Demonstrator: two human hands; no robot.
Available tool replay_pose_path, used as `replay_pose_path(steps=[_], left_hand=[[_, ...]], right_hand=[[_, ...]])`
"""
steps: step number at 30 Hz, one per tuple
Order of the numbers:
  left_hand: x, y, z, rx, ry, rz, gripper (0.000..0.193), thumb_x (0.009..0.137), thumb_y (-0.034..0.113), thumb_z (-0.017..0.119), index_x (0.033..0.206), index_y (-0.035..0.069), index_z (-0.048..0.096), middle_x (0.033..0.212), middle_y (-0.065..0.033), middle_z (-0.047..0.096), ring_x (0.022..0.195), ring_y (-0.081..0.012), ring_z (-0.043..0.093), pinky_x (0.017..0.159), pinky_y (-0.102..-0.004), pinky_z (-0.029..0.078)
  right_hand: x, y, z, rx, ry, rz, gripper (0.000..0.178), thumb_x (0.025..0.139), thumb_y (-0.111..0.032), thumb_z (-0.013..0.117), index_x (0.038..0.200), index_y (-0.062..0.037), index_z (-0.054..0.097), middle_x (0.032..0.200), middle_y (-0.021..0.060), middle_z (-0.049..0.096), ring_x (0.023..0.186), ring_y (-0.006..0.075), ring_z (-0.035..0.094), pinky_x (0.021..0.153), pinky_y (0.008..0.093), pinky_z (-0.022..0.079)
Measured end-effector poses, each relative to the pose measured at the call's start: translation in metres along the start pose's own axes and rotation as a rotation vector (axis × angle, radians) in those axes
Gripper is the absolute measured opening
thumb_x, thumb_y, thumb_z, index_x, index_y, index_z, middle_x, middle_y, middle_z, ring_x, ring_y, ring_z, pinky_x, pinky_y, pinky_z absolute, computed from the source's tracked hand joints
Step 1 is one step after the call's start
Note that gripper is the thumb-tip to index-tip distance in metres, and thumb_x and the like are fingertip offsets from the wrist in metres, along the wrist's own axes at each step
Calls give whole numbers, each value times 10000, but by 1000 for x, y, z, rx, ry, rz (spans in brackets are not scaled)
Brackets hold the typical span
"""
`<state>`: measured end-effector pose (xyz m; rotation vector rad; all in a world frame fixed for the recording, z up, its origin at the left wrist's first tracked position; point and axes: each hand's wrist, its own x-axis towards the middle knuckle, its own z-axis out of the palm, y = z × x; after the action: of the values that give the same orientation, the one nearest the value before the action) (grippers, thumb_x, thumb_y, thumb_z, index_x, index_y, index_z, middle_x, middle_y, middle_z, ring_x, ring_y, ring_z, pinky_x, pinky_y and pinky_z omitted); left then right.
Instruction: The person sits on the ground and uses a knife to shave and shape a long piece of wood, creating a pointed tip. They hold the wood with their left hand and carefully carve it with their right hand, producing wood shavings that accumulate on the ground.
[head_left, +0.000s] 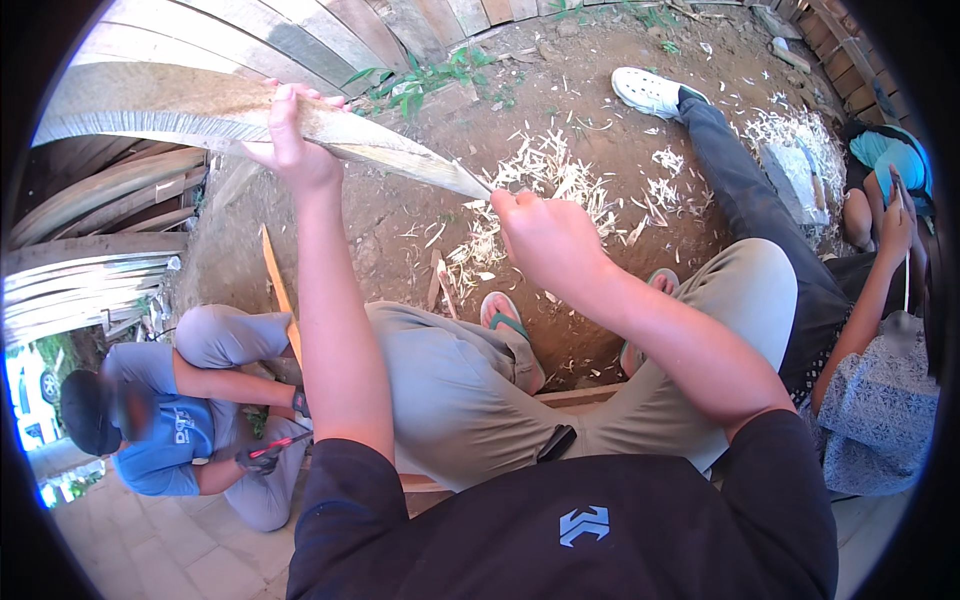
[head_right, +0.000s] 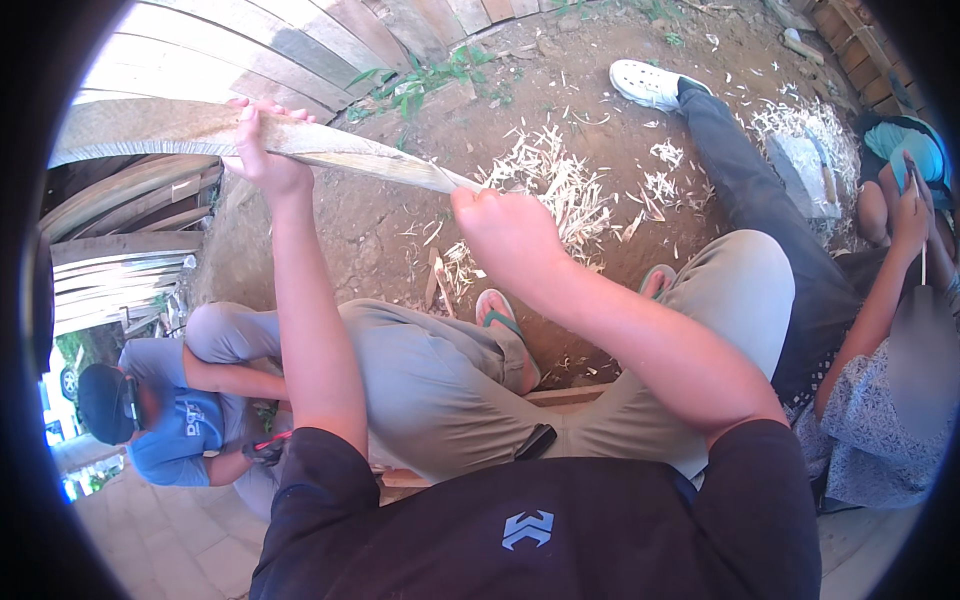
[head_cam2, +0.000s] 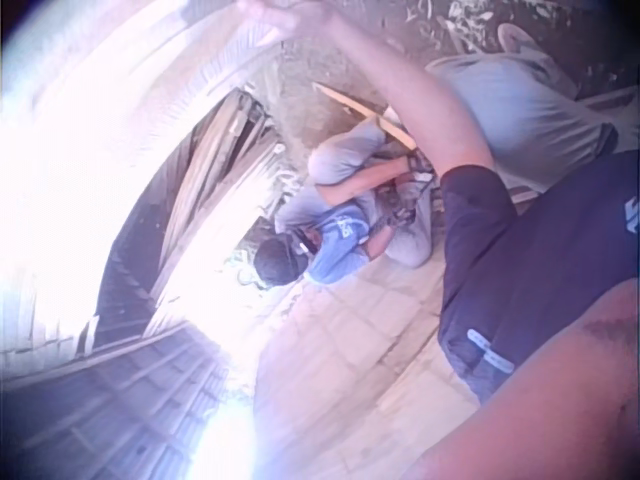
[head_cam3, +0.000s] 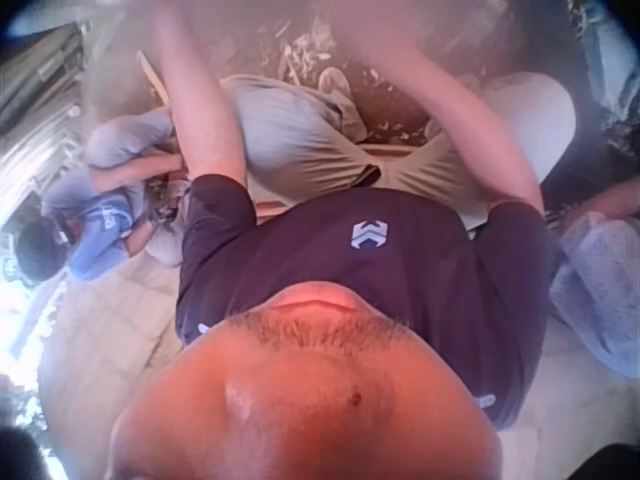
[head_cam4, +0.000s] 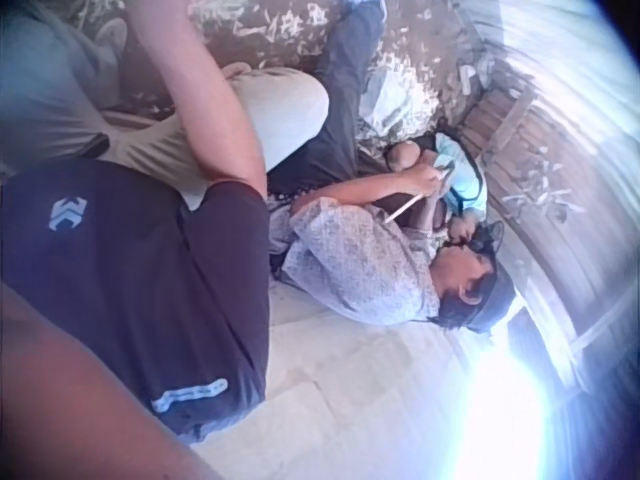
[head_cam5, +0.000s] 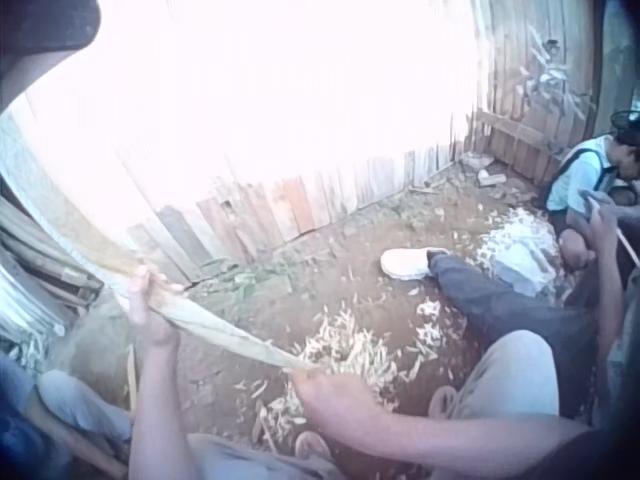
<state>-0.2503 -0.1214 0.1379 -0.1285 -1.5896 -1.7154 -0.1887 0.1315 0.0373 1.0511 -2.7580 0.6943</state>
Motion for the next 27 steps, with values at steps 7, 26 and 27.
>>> replay_pose_path(steps=[7, 26, 27], left_hand=[[3, 0, -8, -16, -45, -27, 297, 924, 229, 587, 1189, 143, 483, 824, -75, 583, 686, -243, 608, 632, -452, 532], [3, 1, -9, -33, -49, -45, 308, 915, 231, 571, 1199, 151, 480, 793, -82, 582, 703, -255, 614, 634, -465, 532], [3, 1, -9, -21, -55, -38, 311, 914, 232, 571, 1201, 152, 480, 794, -80, 582, 705, -255, 614, 641, -466, 532]], right_hand=[[2, 3, -9, 63, -11, 36, 174, 825, -73, 678, 971, -15, 604, 740, 143, 691, 637, 312, 727, 535, 408, 581], [2, 6, -3, 87, 24, -2, 178, 858, -105, 689, 994, -32, 602, 743, 136, 676, 630, 316, 710, 529, 416, 565], [2, 6, -3, 105, 35, 11, 178, 884, -135, 692, 1002, -41, 597, 750, 130, 669, 626, 329, 697, 535, 431, 557]])
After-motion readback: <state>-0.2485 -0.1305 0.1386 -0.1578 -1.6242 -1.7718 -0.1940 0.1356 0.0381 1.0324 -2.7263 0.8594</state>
